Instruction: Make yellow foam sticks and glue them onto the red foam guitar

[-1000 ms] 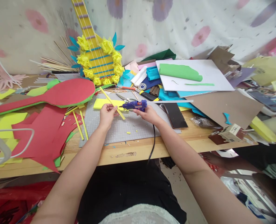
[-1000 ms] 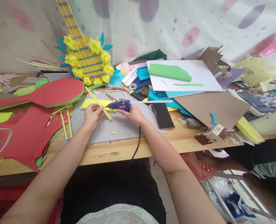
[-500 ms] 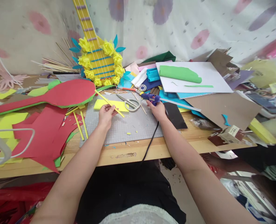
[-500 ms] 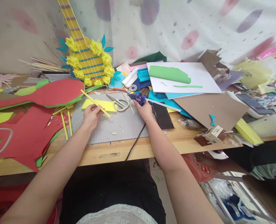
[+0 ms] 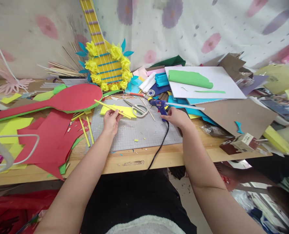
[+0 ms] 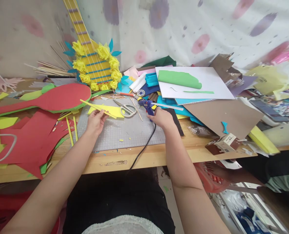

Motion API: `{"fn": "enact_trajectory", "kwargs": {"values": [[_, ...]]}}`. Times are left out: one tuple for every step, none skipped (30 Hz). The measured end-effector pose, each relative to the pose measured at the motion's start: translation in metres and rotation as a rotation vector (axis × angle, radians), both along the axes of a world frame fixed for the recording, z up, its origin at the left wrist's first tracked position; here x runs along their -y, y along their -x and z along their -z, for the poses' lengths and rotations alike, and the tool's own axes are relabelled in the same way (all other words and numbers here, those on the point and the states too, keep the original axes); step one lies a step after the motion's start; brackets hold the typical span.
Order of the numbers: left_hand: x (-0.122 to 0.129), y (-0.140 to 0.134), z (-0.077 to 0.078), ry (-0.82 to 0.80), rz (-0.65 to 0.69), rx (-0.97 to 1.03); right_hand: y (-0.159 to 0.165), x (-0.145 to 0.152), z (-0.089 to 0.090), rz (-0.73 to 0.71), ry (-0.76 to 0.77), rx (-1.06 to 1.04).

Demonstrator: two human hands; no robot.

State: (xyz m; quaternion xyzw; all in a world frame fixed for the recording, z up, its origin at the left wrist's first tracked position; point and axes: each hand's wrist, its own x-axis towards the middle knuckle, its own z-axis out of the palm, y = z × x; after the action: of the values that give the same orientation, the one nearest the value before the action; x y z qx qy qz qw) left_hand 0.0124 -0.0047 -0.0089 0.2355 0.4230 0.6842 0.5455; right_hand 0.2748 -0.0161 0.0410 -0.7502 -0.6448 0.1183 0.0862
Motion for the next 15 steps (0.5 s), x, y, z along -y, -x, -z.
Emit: {"fn": "enact_trajectory", "kwargs": {"values": [[0.000, 0.000, -0.001, 0.000, 0.009, 0.023, 0.003, 0.002, -0.005, -0.078, 0.071, -0.055], [0.000, -0.001, -0.001, -0.001, 0.018, 0.044, 0.009, 0.003, -0.008, -0.179, 0.116, -0.156], [0.000, -0.001, -0.002, -0.004, 0.027, 0.064, 0.019, 0.002, -0.009, -0.268, 0.142, -0.298], [0.000, -0.002, -0.003, -0.009, 0.037, 0.081, 0.030, -0.001, -0.007, -0.315, 0.178, -0.478], [0.000, -0.002, -0.004, -0.017, 0.049, 0.093, 0.043, -0.005, -0.004, -0.336, 0.244, -0.668], [0.000, -0.002, -0.004, -0.026, 0.062, 0.102, 0.057, -0.010, 0.001, -0.344, 0.344, -0.844], [0.001, -0.002, -0.004, -0.035, 0.074, 0.106, 0.070, -0.015, 0.006, -0.326, 0.444, -0.992], [0.001, -0.002, -0.005, -0.045, 0.087, 0.105, 0.081, -0.020, 0.011, -0.308, 0.547, -1.112], [0.001, -0.001, -0.005, -0.052, 0.096, 0.100, 0.091, -0.024, 0.016, -0.308, 0.659, -1.210], [0.001, 0.000, -0.005, -0.057, 0.102, 0.095, 0.099, -0.028, 0.019, -0.305, 0.755, -1.291], [0.001, 0.001, -0.005, -0.060, 0.106, 0.092, 0.104, -0.031, 0.022, -0.302, 0.827, -1.359], [0.001, 0.001, -0.005, -0.060, 0.110, 0.091, 0.107, -0.033, 0.024, -0.303, 0.877, -1.413], [0.001, 0.002, -0.005, -0.058, 0.115, 0.090, 0.109, -0.034, 0.026, -0.303, 0.901, -1.454], [0.001, 0.003, -0.004, -0.055, 0.121, 0.088, 0.109, -0.035, 0.027, -0.306, 0.904, -1.483], [0.001, 0.003, -0.004, -0.054, 0.128, 0.084, 0.109, -0.035, 0.028, -0.313, 0.895, -1.499]]}}
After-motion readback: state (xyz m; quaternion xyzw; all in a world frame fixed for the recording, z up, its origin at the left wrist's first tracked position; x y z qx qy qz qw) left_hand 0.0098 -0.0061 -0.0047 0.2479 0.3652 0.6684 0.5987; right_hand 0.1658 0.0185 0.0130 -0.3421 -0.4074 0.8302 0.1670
